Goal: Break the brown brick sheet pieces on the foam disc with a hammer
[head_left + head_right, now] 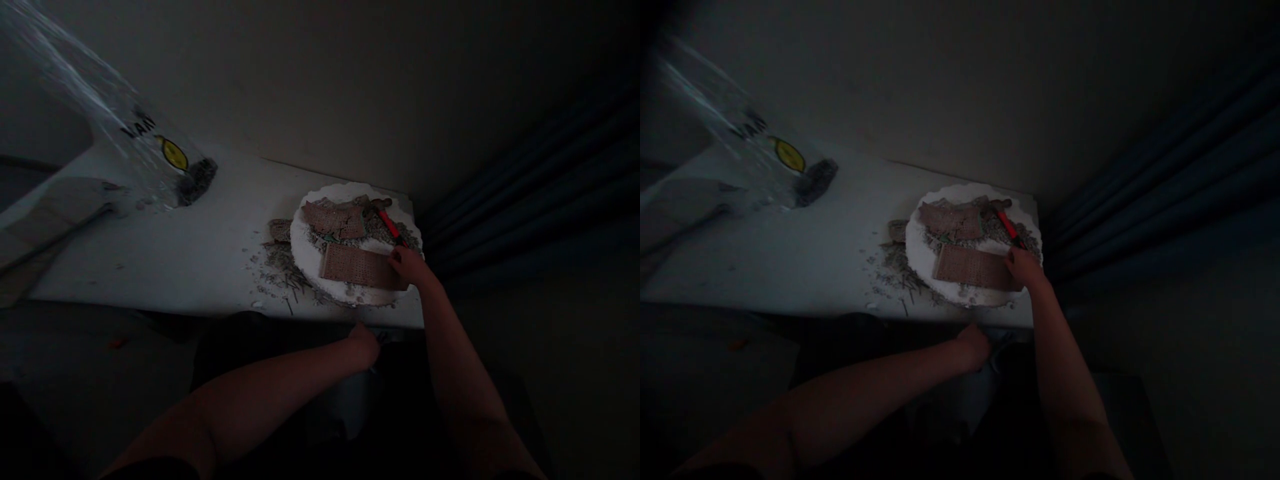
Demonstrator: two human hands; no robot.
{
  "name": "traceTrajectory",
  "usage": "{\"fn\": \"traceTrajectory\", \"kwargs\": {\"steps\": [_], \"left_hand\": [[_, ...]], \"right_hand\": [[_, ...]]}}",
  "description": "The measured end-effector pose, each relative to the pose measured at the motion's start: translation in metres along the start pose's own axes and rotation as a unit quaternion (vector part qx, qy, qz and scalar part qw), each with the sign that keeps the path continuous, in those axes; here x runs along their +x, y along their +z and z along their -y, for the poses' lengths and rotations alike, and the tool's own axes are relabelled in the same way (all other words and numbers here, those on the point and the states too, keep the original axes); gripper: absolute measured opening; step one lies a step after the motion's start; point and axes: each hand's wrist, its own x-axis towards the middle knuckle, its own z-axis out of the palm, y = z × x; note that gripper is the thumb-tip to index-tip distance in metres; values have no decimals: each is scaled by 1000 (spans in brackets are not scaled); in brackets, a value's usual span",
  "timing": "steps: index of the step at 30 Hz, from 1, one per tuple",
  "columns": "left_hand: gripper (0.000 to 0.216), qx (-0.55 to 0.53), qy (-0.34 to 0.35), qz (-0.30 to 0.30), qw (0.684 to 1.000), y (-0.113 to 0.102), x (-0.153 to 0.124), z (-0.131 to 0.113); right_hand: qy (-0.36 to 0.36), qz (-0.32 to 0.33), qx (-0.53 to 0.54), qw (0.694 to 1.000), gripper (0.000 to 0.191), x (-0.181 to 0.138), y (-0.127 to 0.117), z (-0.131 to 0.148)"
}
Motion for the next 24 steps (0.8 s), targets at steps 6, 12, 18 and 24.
{"fn": "traceTrajectory", "kwargs": {"steps": [6, 12, 18, 24], "left_hand": [[13, 60, 114, 46, 991, -46, 4, -7], [32, 85, 59, -225, 969, -111, 19, 30], [64, 122, -65, -227, 964, -113, 20, 64], [83, 124, -65, -195, 971, -96, 23, 67]], "right_hand": [[5, 15, -14, 1000, 9, 3, -1, -3], [4, 23, -8, 1000, 9, 9, 2, -7], [-9, 24, -7, 1000, 8, 9, 2, -9], [-25, 35, -19, 999, 9, 9, 2, -9]]}}
